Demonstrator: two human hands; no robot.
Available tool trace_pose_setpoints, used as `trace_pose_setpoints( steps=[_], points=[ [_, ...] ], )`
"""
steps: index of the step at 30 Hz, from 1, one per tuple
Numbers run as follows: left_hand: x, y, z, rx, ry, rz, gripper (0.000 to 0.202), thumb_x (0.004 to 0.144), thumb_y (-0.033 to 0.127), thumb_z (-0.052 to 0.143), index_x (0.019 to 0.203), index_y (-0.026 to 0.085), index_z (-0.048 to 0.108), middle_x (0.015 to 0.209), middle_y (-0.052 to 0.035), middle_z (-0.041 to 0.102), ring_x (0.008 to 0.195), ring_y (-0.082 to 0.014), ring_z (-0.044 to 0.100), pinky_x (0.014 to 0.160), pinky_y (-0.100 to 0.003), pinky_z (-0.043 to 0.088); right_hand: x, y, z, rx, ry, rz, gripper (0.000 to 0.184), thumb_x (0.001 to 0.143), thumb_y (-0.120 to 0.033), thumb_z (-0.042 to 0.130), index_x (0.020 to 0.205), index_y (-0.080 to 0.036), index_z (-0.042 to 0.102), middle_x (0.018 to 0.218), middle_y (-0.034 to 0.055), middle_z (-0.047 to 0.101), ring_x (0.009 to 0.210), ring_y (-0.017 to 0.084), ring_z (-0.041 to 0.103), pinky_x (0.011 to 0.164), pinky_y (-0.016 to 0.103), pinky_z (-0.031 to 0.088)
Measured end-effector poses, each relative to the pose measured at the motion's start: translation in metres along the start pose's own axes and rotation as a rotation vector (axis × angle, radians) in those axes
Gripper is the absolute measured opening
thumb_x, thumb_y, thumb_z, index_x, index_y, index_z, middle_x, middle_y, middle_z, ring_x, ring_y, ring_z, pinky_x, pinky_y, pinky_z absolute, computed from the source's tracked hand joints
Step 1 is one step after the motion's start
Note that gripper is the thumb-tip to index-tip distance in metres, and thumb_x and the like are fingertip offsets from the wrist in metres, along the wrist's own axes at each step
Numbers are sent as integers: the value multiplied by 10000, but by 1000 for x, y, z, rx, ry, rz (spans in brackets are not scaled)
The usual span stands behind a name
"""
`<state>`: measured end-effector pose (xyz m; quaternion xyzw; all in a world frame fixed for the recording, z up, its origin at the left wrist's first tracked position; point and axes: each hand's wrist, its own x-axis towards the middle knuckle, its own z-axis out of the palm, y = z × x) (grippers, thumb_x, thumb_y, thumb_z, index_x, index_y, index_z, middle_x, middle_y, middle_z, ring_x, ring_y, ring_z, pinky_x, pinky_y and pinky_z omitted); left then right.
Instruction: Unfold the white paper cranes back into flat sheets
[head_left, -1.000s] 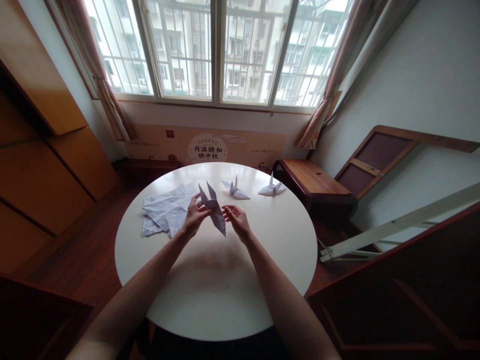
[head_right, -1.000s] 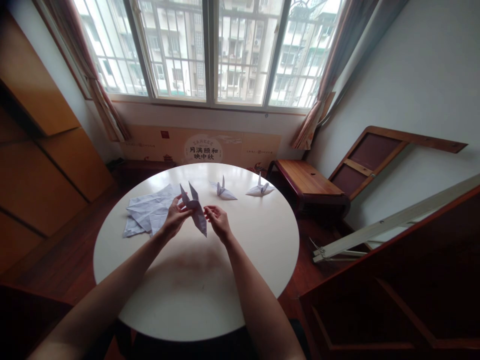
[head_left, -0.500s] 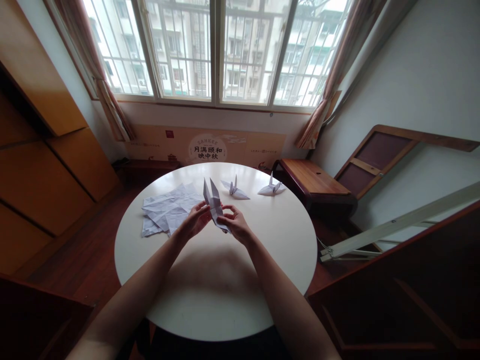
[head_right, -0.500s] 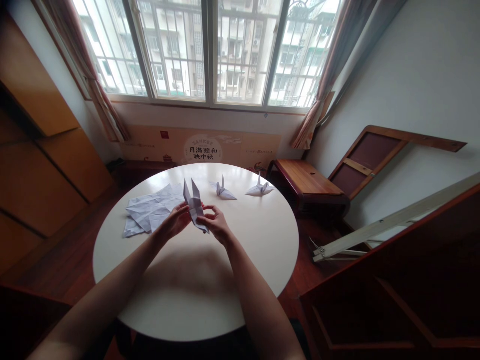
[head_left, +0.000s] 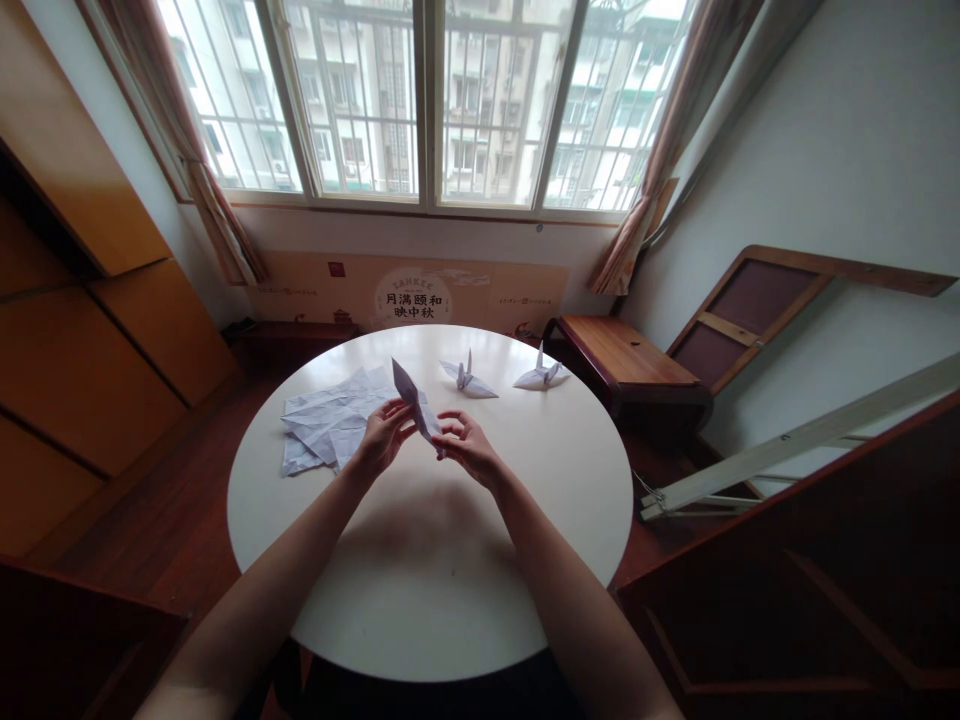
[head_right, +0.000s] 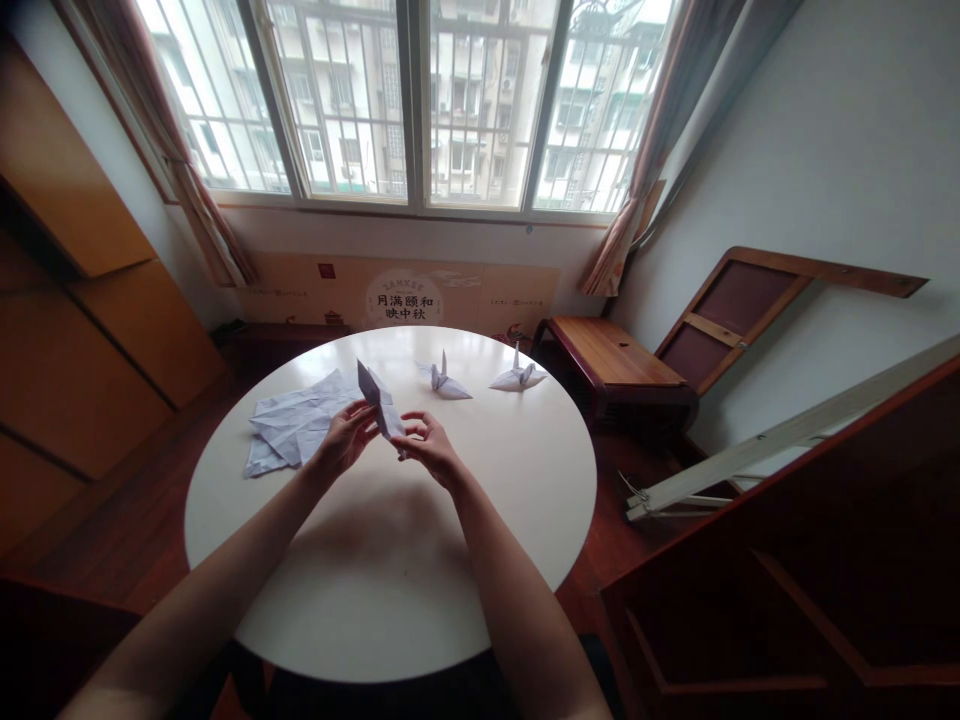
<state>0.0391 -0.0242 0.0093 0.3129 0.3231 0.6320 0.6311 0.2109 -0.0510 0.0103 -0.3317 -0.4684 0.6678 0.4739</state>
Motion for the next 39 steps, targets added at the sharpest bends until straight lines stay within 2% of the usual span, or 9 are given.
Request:
trace_pose_setpoints(
  steps=[4,7,12,16,20,25,31,39],
  points=[
    [6,0,-6,-72,112,51,389,474,192,891,767,158,637,729,-4,690,693,-142,656,694,-294,522,4,5,-3,-33,87,-22,517,529,-376,866,928,-171,609,681,-6,658,522,102,567,557,288,515],
    [10,0,-11,-71,179,89,388,479,176,876,773,162,624,735,-1,689,699,-142,659,699,-296,522,6,7,-6,-68,105,-66,464,547,-396,852,883,-160,636,684,10,681,521,107,583,568,296,526],
    [14,1,-16,-46,277,139,348,539,151,842,789,163,600,728,3,680,691,-136,667,713,-288,531,5,8,-3,-127,65,-120,405,589,-444,813,810,-140,664,625,29,676,501,130,596,532,300,520],
    [16,3,-19,-81,346,134,289,614,104,795,786,168,572,707,13,672,661,-112,662,729,-275,541,6,7,-1,-140,155,-218,386,657,-459,757,869,-150,663,663,25,667,538,118,594,548,279,512],
    [13,4,-17,-47,290,130,313,589,125,815,788,165,577,739,1,683,693,-128,668,728,-292,543,7,7,-3,-194,256,-248,442,659,-482,752,947,-181,602,753,10,636,613,122,613,564,264,509],
    [7,0,-11,57,190,160,404,508,221,870,802,154,601,782,-17,683,759,-164,667,751,-339,538,6,9,-2,-223,135,-179,515,578,-441,819,942,-199,546,696,-11,628,604,141,614,579,287,509],
    [7,-2,-12,46,241,172,420,473,231,879,777,150,602,747,-5,666,725,-149,650,752,-340,538,9,16,-4,-305,162,-224,326,644,-423,765,774,-178,594,650,6,626,589,133,581,565,273,469],
    [6,-1,-11,72,235,170,419,482,237,871,784,152,593,766,-12,671,729,-152,652,735,-334,538,10,19,-8,-433,176,-285,276,679,-384,740,841,-188,633,698,12,631,639,150,595,616,286,491]
  ],
)
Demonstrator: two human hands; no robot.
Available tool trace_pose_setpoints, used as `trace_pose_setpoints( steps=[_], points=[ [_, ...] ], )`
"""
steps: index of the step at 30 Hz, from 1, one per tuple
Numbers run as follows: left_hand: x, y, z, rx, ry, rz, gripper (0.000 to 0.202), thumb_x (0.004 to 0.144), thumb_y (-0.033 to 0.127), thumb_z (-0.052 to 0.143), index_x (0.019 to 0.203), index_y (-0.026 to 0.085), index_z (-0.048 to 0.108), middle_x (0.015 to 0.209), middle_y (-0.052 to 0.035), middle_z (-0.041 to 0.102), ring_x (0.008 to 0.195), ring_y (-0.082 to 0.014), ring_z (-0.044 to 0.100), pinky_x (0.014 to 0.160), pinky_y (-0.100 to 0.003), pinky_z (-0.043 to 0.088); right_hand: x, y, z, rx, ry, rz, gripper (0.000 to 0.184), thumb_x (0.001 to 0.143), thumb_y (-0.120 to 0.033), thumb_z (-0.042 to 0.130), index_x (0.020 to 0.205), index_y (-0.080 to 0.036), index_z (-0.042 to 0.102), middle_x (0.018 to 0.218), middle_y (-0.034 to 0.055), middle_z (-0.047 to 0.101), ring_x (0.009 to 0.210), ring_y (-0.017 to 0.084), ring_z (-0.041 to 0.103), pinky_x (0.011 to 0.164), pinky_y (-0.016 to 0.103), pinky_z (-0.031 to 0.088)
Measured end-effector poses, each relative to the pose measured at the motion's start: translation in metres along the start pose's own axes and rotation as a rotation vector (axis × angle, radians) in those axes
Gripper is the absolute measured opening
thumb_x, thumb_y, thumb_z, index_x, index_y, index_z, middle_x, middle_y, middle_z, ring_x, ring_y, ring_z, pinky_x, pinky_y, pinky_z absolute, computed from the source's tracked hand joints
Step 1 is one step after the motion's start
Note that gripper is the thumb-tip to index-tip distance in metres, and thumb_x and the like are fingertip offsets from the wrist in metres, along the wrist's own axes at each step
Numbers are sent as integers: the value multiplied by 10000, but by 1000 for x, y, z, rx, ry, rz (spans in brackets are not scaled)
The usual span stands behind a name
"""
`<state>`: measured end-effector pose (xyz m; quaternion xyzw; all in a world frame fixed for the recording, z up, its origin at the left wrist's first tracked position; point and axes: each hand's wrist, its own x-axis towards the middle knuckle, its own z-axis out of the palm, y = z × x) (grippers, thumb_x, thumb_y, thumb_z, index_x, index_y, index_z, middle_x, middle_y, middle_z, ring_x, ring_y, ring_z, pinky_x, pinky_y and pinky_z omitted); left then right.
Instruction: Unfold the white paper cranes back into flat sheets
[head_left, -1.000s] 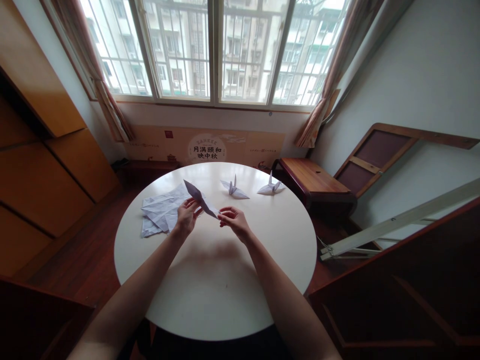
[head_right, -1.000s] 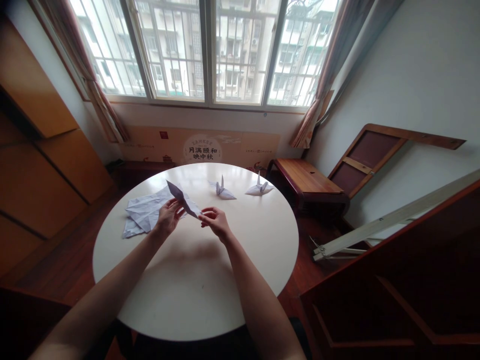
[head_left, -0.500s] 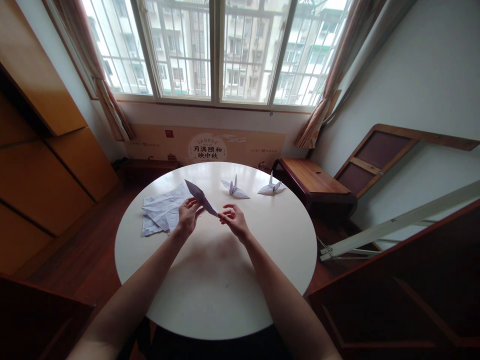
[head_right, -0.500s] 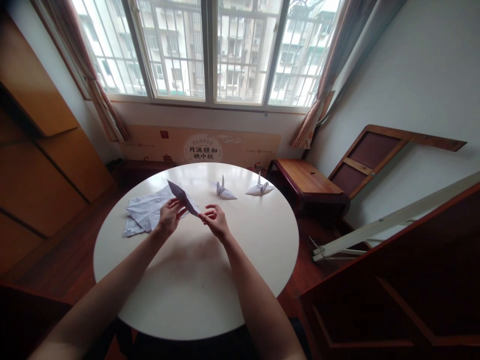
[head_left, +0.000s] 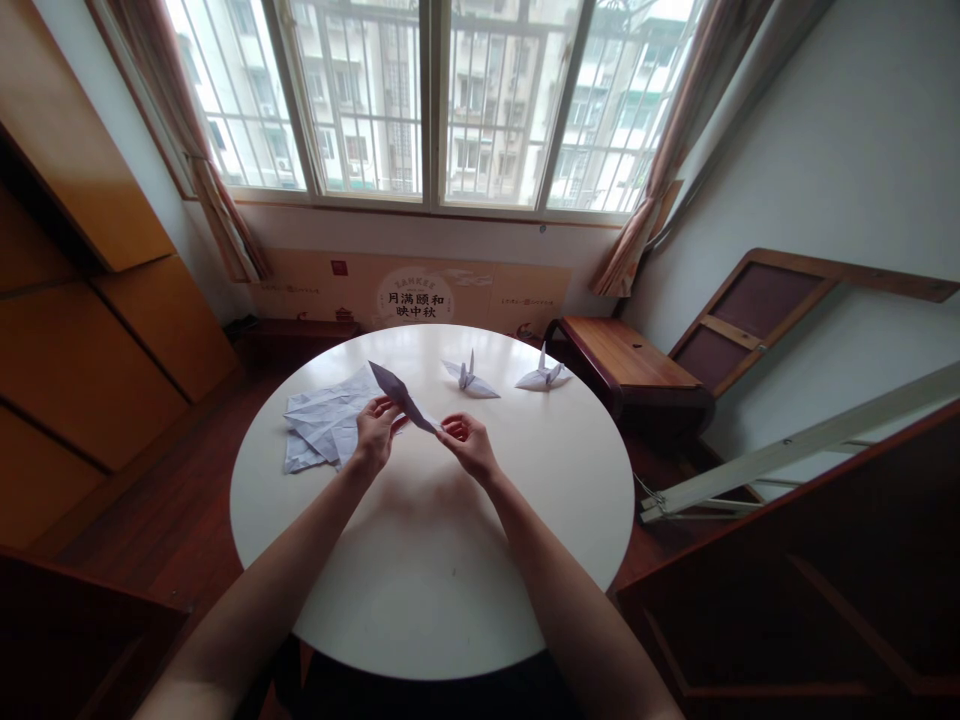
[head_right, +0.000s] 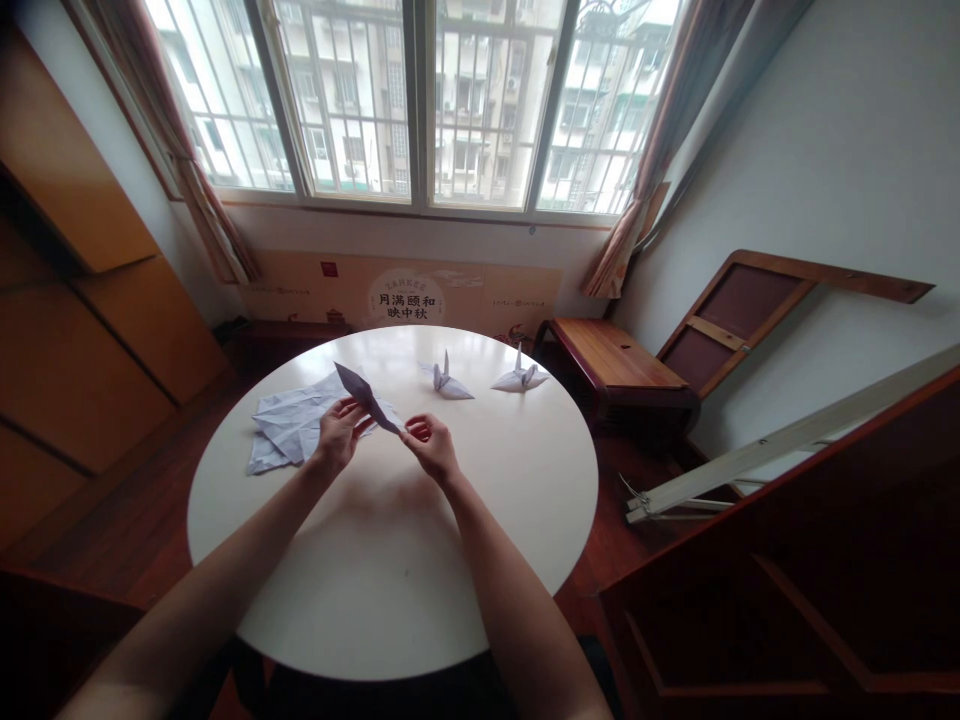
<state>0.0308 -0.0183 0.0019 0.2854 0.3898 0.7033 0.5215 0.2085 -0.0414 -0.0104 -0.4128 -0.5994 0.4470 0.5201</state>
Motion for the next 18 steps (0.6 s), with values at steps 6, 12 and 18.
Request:
trace_pose_setpoints(
  steps=[6,12,18],
  points=[
    [-2,0,1,25,-29,13,426,477,254,869,784,150,592,773,-19,664,724,-151,643,717,-329,536,-1,-2,0,-49,43,-12,202,727,-373,696,822,-195,686,755,49,688,690,190,641,672,333,516],
    [0,1,0,18,1,19,422,486,248,861,788,154,582,752,-3,644,704,-143,639,721,-326,528,-3,-4,1,-74,30,-25,200,734,-395,699,753,-197,714,754,55,690,671,190,629,656,333,506],
    [0,4,1,-1,21,-6,421,474,243,863,784,157,591,735,1,659,679,-132,640,670,-282,524,-1,-6,0,-65,-11,-73,315,749,-494,678,705,-183,695,840,61,626,684,155,608,650,301,500]
  ],
)
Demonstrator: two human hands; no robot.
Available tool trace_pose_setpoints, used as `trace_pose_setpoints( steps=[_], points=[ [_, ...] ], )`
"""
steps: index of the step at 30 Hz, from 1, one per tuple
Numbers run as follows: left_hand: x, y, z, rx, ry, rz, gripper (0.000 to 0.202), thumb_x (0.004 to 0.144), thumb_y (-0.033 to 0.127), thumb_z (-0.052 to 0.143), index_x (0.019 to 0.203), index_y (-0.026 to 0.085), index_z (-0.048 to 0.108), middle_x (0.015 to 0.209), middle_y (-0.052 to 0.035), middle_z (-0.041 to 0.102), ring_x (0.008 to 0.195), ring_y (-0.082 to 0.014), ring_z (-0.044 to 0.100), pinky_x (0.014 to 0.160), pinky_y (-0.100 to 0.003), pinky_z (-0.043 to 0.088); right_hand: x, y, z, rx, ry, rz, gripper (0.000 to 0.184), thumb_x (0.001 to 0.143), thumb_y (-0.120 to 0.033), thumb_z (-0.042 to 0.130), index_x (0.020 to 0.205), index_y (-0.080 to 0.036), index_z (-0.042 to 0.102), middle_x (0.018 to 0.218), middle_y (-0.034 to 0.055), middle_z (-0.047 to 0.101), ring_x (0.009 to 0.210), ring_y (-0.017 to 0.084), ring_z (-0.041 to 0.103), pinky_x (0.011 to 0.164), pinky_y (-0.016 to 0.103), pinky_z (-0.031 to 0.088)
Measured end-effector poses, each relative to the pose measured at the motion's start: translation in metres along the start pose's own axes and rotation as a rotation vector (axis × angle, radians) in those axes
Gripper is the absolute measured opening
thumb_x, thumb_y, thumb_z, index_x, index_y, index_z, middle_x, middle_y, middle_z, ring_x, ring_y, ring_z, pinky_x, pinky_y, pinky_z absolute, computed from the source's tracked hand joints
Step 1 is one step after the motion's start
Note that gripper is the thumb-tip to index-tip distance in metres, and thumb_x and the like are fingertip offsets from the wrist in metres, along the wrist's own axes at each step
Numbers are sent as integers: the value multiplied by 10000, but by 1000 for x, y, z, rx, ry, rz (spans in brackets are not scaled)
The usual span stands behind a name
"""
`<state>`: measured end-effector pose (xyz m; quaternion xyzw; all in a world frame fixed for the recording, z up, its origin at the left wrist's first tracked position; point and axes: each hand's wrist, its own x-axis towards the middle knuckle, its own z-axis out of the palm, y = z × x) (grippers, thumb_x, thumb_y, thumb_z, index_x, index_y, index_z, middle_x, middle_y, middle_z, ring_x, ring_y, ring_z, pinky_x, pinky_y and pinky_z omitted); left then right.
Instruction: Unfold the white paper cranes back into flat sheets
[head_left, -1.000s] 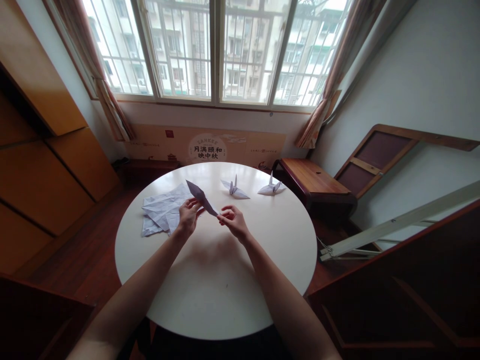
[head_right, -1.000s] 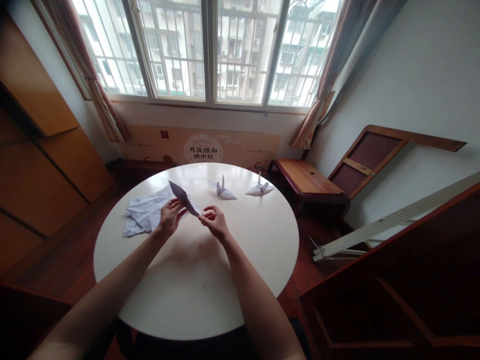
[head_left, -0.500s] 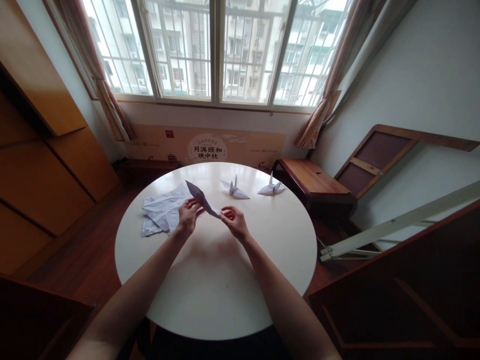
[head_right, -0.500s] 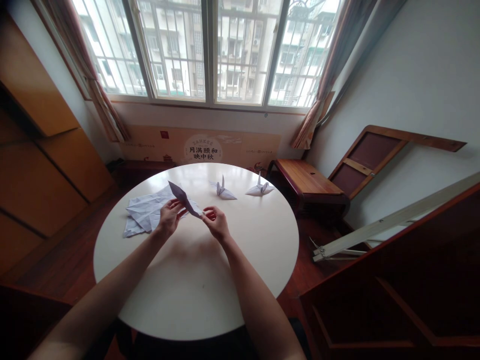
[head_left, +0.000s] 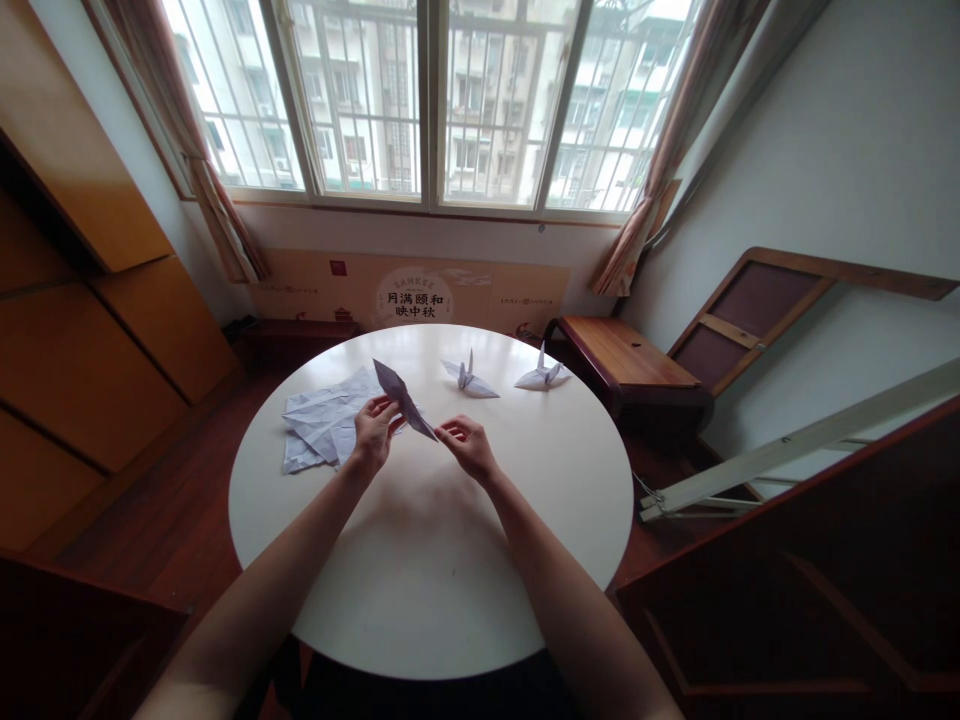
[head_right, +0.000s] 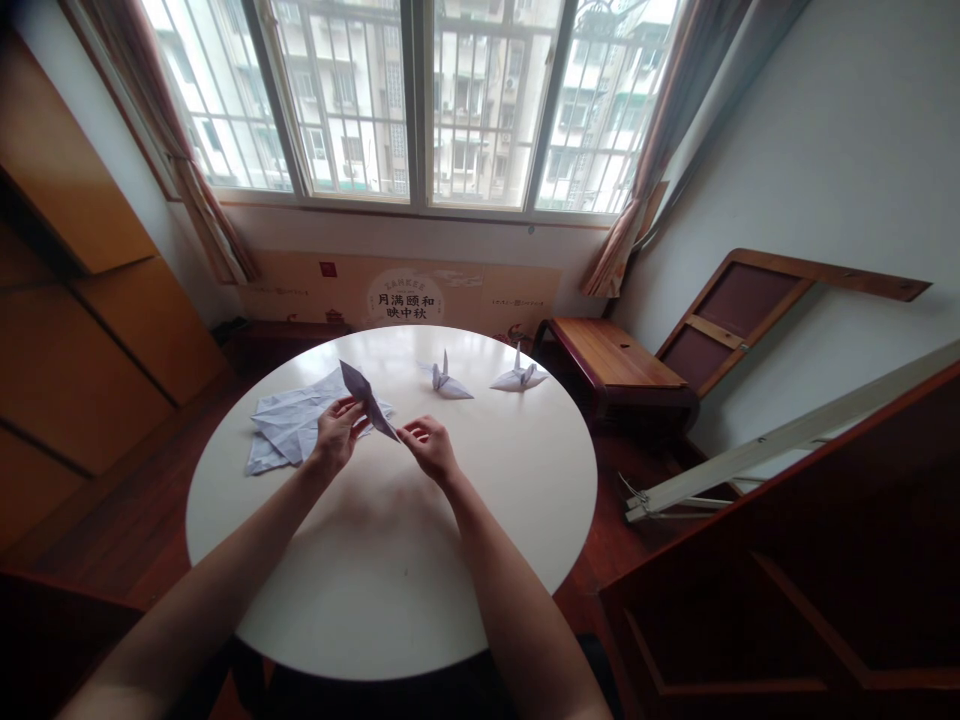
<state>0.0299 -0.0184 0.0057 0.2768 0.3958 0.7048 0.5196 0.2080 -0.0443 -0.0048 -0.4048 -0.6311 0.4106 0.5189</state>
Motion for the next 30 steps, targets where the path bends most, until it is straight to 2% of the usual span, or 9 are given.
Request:
trace_pose_setpoints(
  steps=[3,7,11,15,19,23,26,28,30],
  points=[
    [-4,0,1,70,-87,-66,409,484,262,869,772,151,599,721,-12,667,676,-156,650,645,-292,530,2,1,0,40,17,25,402,755,-576,643,699,-178,661,821,60,623,719,163,611,663,300,501],
    [-15,-1,4,234,-366,-208,383,494,267,883,744,140,623,704,-46,668,757,-236,682,651,-337,549,4,2,0,152,19,166,478,683,-628,684,809,-174,607,838,49,633,750,171,626,633,287,511],
    [-23,-1,7,304,-503,-210,359,512,290,884,726,145,635,708,-53,667,775,-253,686,646,-354,566,2,-1,1,310,-35,280,497,618,-582,761,818,-178,551,886,39,635,756,156,644,660,300,541],
    [-25,-1,9,329,-499,-178,358,517,285,885,731,139,638,731,-55,670,751,-238,683,624,-341,571,0,-2,2,434,-97,331,495,592,-514,809,812,-185,511,833,18,654,695,144,654,668,312,540],
    [-23,-1,9,335,-452,-173,373,514,308,884,732,134,636,749,-62,675,720,-230,682,605,-332,560,0,0,2,464,-105,315,479,578,-474,830,807,-181,527,742,5,661,663,155,655,664,319,529],
    [-21,-1,7,315,-448,-197,394,550,360,867,746,128,617,736,-67,669,700,-229,679,608,-332,546,1,0,1,456,-53,308,497,560,-481,831,836,-171,557,716,13,673,622,146,637,634,307,523],
    [-21,-3,7,318,-441,-187,443,592,397,843,828,143,566,739,-40,642,673,-196,665,593,-305,538,2,-1,0,417,20,298,575,562,-452,830,979,-195,530,696,-13,666,567,127,609,563,269,505],
    [-21,-5,7,340,-422,-108,510,613,406,828,927,180,496,787,-6,614,642,-161,651,580,-298,544,3,-1,-1,383,68,274,612,569,-441,821,1026,-221,478,660,-41,644,533,125,595,508,247,491],
    [-21,-9,7,421,-417,41,552,625,392,817,976,212,431,881,9,576,633,-128,638,570,-286,551,4,1,-1,351,105,242,566,583,-455,800,969,-226,455,632,-51,623,509,125,586,463,232,476]
  ],
)
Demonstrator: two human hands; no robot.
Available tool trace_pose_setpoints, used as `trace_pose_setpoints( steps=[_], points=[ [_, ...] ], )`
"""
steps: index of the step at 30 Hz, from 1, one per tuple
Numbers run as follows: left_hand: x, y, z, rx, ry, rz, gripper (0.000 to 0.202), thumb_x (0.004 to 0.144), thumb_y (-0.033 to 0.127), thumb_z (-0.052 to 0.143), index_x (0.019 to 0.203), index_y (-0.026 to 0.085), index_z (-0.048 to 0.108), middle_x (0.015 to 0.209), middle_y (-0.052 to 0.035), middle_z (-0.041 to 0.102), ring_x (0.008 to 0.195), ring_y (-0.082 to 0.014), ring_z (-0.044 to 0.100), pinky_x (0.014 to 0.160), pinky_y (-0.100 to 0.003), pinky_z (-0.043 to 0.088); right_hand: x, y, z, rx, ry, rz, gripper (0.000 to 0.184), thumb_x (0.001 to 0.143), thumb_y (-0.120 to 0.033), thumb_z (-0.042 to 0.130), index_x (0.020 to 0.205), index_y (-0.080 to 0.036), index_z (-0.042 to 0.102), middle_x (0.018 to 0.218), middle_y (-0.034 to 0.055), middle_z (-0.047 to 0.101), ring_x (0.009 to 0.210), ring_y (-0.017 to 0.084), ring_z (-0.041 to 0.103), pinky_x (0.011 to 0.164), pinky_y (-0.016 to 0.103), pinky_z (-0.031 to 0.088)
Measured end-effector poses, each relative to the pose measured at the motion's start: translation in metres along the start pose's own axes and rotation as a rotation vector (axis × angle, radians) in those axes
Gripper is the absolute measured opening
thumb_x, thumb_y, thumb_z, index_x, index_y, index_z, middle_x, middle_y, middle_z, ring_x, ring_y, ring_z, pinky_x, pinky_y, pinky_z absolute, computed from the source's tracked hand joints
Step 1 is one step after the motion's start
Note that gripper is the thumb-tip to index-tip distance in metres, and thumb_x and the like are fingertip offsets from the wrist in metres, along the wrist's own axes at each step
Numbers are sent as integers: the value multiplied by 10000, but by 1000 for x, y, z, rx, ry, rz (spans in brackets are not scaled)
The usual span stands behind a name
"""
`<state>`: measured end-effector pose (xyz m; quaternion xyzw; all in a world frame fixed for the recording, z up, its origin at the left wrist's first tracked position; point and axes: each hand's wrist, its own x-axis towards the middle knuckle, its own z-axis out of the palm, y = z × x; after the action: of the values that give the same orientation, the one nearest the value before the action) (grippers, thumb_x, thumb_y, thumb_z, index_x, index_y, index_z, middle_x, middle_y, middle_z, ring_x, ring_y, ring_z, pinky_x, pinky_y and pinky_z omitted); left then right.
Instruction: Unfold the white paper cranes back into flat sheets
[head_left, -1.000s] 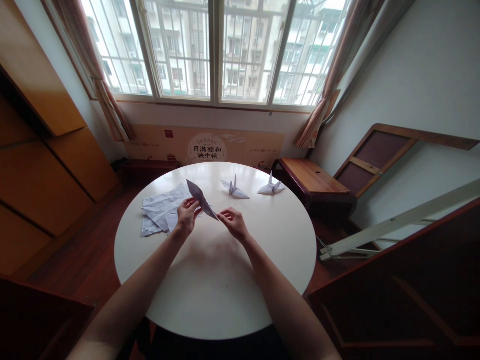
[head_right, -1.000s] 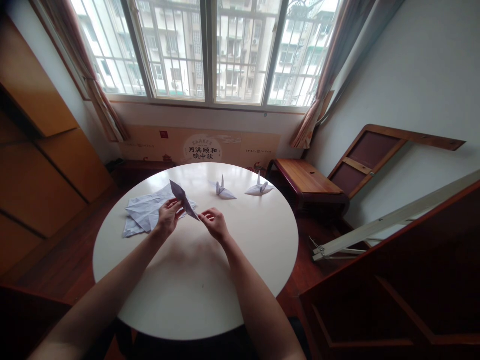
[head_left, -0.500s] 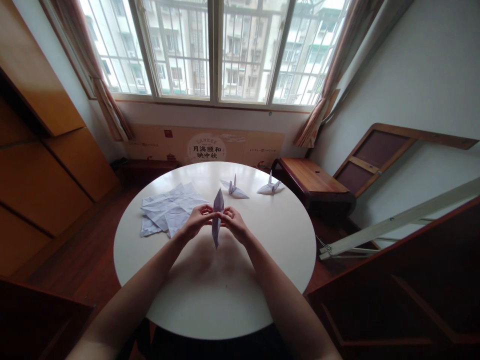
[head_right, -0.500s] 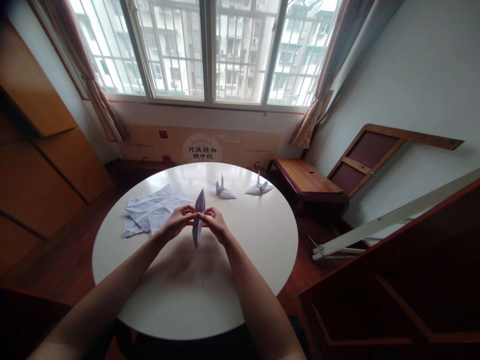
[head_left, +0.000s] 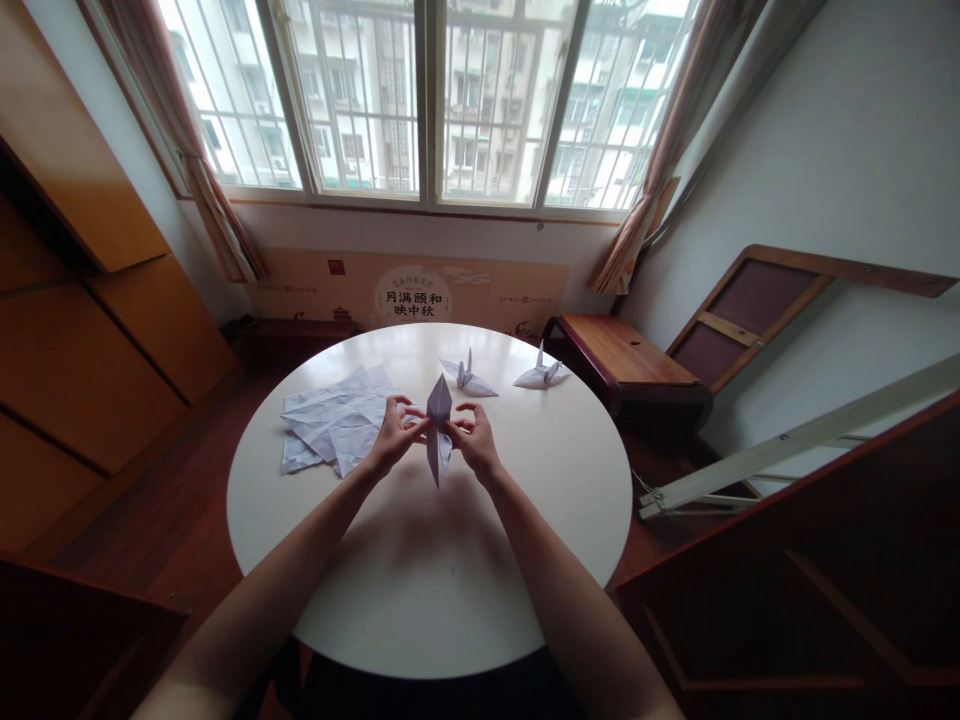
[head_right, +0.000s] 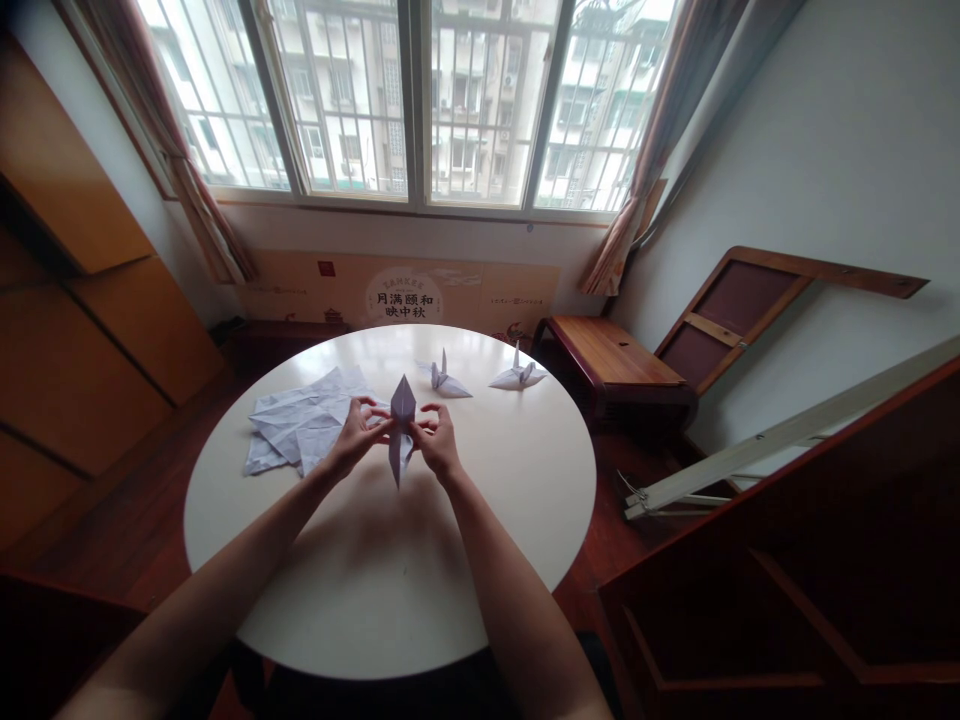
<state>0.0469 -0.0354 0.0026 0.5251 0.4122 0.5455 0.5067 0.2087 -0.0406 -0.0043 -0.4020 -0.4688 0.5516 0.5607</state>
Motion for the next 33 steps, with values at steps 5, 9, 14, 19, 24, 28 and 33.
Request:
trace_pose_setpoints(
  steps=[5,9,14,19,24,28,33],
  points=[
    [-2,-7,2,342,-86,241,476,660,310,784,955,206,426,1033,-10,451,707,-100,623,566,-246,555,3,5,-2,-55,50,-61,382,633,-444,736,790,-201,487,650,-25,600,518,121,581,441,225,477],
    [-3,-7,1,428,-154,366,399,707,247,730,960,207,424,1050,-20,417,735,-99,608,599,-270,578,3,5,-3,-111,65,-90,280,664,-390,694,798,-184,560,702,4,608,604,148,604,492,259,511],
    [-3,-7,-2,554,-214,470,310,718,196,709,943,187,495,1022,-31,446,780,-123,611,648,-286,590,2,3,-2,-150,42,-134,316,644,-337,718,884,-167,601,869,54,651,747,177,638,603,288,538],
    [-3,-7,-4,616,-182,498,326,760,174,659,1056,189,526,1003,-47,529,801,-152,639,684,-306,593,-2,4,-1,-252,-49,-154,438,637,-283,732,1037,-170,593,1020,72,659,626,128,621,576,274,529],
    [-5,-1,-5,790,-140,517,248,803,170,595,1048,184,562,1005,-66,625,798,-183,672,721,-322,564,-6,2,0,-423,-13,-231,291,755,-271,637,1026,-168,617,1014,83,679,625,136,649,578,268,532],
    [-8,6,-4,874,-102,513,189,830,172,558,1016,190,584,986,-58,678,813,-200,691,729,-311,532,-8,-2,1,-487,32,-260,216,789,-274,601,973,-166,633,987,76,696,622,145,661,592,273,534],
    [-12,12,-3,951,-112,533,123,831,226,590,952,205,583,936,-32,668,793,-178,676,690,-273,500,-12,-3,6,-447,86,-223,177,788,-294,604,909,-173,646,836,55,717,640,184,685,544,261,523]
  ],
)
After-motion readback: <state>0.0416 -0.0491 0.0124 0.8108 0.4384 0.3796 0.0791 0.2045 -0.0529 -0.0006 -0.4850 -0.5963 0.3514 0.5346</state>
